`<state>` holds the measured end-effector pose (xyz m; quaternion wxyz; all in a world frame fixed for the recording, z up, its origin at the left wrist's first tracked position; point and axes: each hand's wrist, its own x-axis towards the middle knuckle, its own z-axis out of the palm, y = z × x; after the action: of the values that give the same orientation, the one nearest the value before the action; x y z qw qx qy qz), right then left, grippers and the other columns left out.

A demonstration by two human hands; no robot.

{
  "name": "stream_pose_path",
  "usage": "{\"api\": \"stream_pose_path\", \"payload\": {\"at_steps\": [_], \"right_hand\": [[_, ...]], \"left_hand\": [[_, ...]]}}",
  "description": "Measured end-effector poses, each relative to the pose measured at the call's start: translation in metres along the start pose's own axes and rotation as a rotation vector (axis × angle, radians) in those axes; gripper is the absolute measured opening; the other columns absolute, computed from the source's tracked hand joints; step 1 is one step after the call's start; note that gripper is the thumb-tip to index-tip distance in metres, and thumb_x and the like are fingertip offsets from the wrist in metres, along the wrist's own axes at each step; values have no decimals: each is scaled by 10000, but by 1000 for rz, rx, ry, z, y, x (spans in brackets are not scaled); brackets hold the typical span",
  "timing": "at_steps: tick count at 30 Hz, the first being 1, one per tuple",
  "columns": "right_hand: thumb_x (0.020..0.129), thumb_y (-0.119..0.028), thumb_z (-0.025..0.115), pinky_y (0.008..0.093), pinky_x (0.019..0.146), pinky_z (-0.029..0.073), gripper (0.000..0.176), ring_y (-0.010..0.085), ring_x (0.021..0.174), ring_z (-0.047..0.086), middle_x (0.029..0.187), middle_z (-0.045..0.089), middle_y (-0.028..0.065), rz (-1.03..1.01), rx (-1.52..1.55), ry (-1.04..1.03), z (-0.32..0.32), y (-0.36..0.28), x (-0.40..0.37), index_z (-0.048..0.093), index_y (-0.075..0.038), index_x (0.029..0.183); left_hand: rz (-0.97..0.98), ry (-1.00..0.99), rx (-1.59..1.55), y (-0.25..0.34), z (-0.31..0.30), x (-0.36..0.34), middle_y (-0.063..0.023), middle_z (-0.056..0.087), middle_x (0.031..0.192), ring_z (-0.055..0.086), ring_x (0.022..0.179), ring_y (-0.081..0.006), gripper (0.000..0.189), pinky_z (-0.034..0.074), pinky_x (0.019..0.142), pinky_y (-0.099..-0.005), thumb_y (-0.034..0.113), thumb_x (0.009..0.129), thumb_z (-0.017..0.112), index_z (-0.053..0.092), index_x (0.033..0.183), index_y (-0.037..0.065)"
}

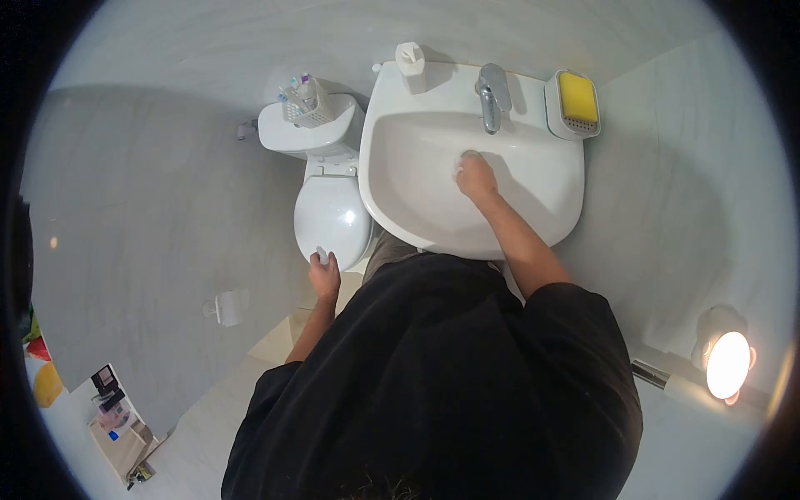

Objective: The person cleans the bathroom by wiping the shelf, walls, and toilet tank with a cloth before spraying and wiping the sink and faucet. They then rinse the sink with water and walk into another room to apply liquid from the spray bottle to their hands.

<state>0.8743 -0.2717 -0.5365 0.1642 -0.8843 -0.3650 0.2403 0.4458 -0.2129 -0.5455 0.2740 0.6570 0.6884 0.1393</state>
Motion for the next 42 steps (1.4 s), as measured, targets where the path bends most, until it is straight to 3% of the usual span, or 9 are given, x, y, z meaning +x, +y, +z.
{"api": "stream_pose_path", "payload": {"at_steps": [5, 7, 13, 21, 24, 30, 34, 36, 42], "right_hand": [[800, -111, 619, 490, 771, 508, 131, 401, 879, 658, 933, 684, 208, -113, 343, -362, 37, -25, -42, 662, -10, 873], [805, -102, 639, 426, 731, 537, 113, 398, 780, 646, 898, 678, 219, -295, 215, -168, 38, -38, -55, 638, -2, 858], [798, -110, 643, 482, 733, 512, 126, 404, 817, 654, 877, 667, 224, -96, -77, 66, 39, 27, 16, 628, -4, 866], [800, -130, 631, 455, 754, 510, 150, 390, 831, 649, 879, 667, 218, -196, 492, -240, 23, -119, -51, 631, -30, 913], [819, -120, 624, 455, 771, 504, 120, 385, 863, 644, 892, 663, 210, -244, 541, -126, 31, -130, -52, 623, -34, 903], [852, -87, 574, 486, 774, 512, 116, 410, 857, 647, 874, 667, 229, -189, 129, 273, 73, -22, 41, 625, 14, 879], [850, -90, 575, 483, 789, 512, 123, 406, 871, 651, 880, 672, 226, -32, 127, 239, 50, -28, 58, 627, 12, 894], [830, -98, 598, 482, 801, 512, 142, 399, 882, 655, 884, 675, 228, 87, 445, 158, 41, -55, 50, 623, 17, 909], [791, -150, 675, 459, 795, 513, 226, 394, 885, 650, 925, 670, 213, -11, 132, 323, 80, -35, 68, 628, -2, 956]], "left_hand": [[-20, 2, 12, 2, 3, -2, -273, 680, 930, 679, 879, -425, 371, 524, 777, -464, 249, 891, 665, 574, 1094, -49], [-5, -1, 55, 1, 5, -3, -272, 681, 932, 682, 877, -419, 370, 525, 777, -464, 246, 893, 661, 573, 1095, -52], [15, -20, 34, 8, 1, 1, -273, 682, 935, 682, 877, -419, 378, 532, 781, -460, 243, 891, 663, 570, 1100, -58], [10, -8, 34, 8, -1, -7, -281, 678, 923, 685, 878, -417, 363, 528, 771, -463, 234, 888, 668, 573, 1084, -57], [31, -11, 56, 9, -5, -12, -287, 677, 922, 684, 886, -421, 363, 527, 773, -462, 233, 889, 666, 571, 1081, -60], [30, 24, 21, 10, -7, -14, -289, 675, 926, 678, 887, -434, 363, 527, 776, -468, 230, 889, 667, 570, 1081, -61], [19, 10, 19, 1, -8, -13, -292, 674, 936, 677, 897, -436, 366, 528, 777, -472, 235, 888, 668, 570, 1083, -60], [17, 3, 25, 1, -10, -16, -289, 674, 938, 675, 899, -438, 367, 527, 778, -472, 237, 888, 669, 571, 1085, -56], [35, 4, 81, 3, -13, -12, -280, 675, 929, 672, 895, -443, 365, 527, 774, -470, 239, 886, 674, 573, 1093, -45]]}}
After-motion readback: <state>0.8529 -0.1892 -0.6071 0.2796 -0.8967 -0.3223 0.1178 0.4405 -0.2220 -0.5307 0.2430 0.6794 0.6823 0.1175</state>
